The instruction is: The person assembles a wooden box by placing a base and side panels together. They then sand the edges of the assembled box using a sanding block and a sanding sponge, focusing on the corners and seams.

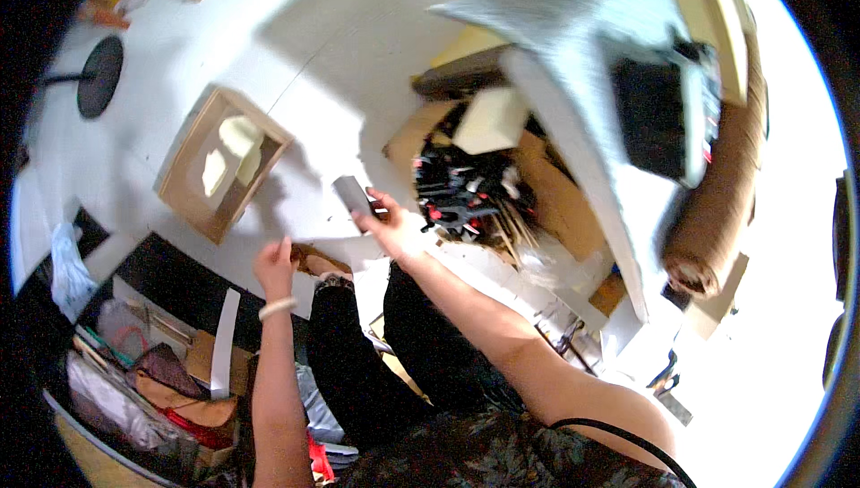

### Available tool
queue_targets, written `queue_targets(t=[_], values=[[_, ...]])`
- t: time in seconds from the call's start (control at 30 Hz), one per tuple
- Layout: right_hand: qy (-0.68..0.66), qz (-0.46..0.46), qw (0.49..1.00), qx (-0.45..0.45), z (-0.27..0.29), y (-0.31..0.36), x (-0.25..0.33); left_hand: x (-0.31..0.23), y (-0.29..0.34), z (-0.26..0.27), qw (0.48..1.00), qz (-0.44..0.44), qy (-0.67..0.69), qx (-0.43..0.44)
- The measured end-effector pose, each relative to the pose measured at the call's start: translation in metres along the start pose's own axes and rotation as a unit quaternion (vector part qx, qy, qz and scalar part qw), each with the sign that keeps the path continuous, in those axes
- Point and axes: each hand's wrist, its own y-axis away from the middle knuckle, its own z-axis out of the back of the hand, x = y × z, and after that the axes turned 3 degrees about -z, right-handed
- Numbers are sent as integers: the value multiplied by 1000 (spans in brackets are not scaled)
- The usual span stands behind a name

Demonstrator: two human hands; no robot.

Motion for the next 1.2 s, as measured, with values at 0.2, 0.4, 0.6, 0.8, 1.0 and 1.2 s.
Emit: queue_targets(t=[0.2,0.4,0.6,0.8,1.0,1.2], values=[[137,233,961,-63,108,136,62,-23,112,0,948,-63,-276,148],[243,385,837,-303,233,287,65,-83,149,-51,901,-104,-334,255],[17,195,682,-704,324,374,-2,-108,158,-62,884,-112,-331,310],[43,79,643,-760,489,336,-88,-95,166,-24,885,-49,-348,305],[92,86,672,-729,614,305,-112,-80,205,-35,900,7,-340,273],[-1,169,644,-746,523,394,-172,-41,288,-95,837,-105,-455,284]])
